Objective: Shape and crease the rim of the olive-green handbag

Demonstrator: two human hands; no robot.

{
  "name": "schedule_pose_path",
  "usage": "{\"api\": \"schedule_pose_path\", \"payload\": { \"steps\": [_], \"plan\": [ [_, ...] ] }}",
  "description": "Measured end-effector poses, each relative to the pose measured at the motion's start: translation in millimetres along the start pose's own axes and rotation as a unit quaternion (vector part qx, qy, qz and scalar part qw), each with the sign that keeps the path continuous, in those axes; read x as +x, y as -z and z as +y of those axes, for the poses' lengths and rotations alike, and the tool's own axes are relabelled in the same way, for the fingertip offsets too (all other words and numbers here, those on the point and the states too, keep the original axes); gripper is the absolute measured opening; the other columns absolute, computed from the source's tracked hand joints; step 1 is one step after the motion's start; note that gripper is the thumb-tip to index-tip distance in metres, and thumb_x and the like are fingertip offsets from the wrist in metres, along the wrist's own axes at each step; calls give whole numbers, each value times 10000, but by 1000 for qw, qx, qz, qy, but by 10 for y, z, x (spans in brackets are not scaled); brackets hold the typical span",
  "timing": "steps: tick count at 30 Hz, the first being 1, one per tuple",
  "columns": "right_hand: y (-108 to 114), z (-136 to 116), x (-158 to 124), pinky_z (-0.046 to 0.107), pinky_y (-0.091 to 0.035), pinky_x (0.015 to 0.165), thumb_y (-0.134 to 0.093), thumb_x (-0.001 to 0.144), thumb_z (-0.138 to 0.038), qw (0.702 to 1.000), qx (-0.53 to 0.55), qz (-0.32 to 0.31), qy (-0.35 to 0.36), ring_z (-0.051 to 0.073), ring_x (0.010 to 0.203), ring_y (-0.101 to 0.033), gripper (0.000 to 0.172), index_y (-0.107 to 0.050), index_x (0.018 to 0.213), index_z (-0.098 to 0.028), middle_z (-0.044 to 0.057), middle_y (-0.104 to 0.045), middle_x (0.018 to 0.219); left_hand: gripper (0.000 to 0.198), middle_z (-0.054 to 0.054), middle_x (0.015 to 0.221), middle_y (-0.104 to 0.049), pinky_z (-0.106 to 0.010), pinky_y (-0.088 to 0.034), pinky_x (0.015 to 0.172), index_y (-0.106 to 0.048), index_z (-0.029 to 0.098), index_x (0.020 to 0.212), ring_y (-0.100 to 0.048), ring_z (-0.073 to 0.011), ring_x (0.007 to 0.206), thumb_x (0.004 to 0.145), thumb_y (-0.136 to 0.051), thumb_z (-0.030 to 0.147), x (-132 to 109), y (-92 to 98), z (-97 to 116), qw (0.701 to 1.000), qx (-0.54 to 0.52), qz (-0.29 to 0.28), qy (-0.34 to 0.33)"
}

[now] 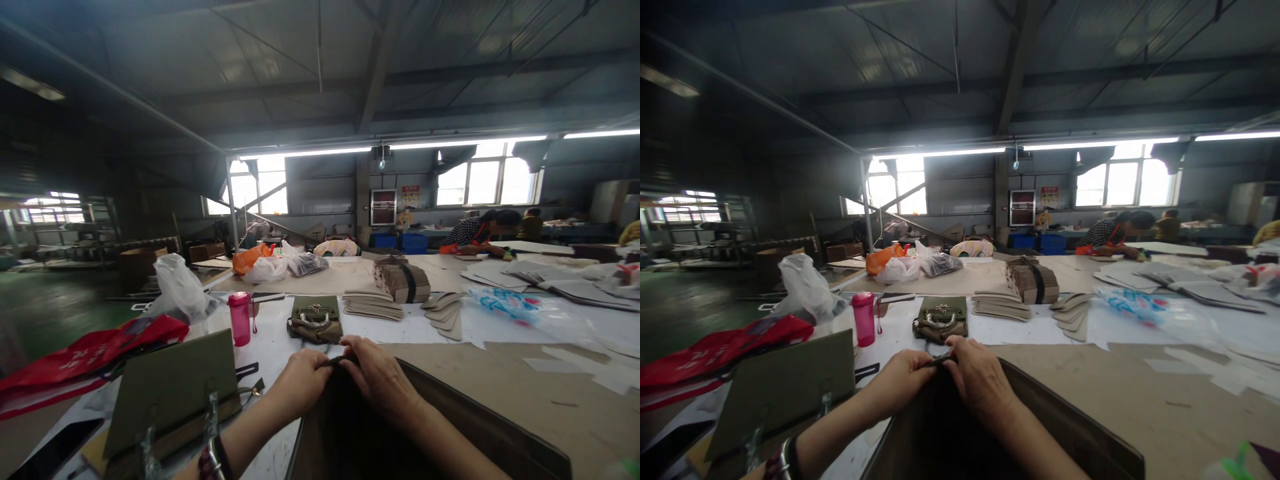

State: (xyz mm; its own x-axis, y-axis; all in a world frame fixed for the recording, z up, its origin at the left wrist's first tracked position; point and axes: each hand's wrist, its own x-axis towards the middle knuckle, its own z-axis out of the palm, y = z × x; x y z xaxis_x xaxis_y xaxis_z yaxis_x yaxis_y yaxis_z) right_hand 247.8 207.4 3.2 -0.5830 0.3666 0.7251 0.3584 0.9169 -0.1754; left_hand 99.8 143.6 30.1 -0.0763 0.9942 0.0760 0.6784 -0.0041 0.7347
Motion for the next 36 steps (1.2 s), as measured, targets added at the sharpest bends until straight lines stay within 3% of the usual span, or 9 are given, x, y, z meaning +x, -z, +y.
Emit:
{"api": "schedule_pose_path", "payload": {
  "steps": [8,17,27,36],
  "plan": [
    [191,112,50,271,-385,732,-505,773,-143,994,-14,-107,-23,162,792,-507,152,-531,917,-183,13,-588,832,135,49,485,-363,-191,-219,436,-530,123,583,-316,-73,472,649,-430,185,119,-21,4,999,-28,-15,26],
    [193,71,94,265,-344,709,-537,779,-324,992,-4,-120,-48,158,760,-502,136,-580,833,-206,-2,-593,765,165,38,505,-418,-191,-226,439,-561,108,676,-363,-83,484,597,-449,202,115,-14,-6,995,-73,-70,21],
    [198,148,123,244,-321,683,-601,739,-306,989,31,-142,-40,140,738,-494,96,-620,811,-245,-31,-593,734,156,53,479,-351,-206,-172,433,-532,118,611,-290,-68,457,530,-403,152,69,45,58,987,-97,-125,2],
    [176,99,162,251,-307,688,-623,713,-249,987,40,-143,-59,142,741,-483,31,-617,727,-222,-37,-586,702,106,54,465,-337,-214,-174,435,-502,131,568,-263,-66,438,535,-422,191,89,55,65,984,-113,-138,14]
  ]
}}
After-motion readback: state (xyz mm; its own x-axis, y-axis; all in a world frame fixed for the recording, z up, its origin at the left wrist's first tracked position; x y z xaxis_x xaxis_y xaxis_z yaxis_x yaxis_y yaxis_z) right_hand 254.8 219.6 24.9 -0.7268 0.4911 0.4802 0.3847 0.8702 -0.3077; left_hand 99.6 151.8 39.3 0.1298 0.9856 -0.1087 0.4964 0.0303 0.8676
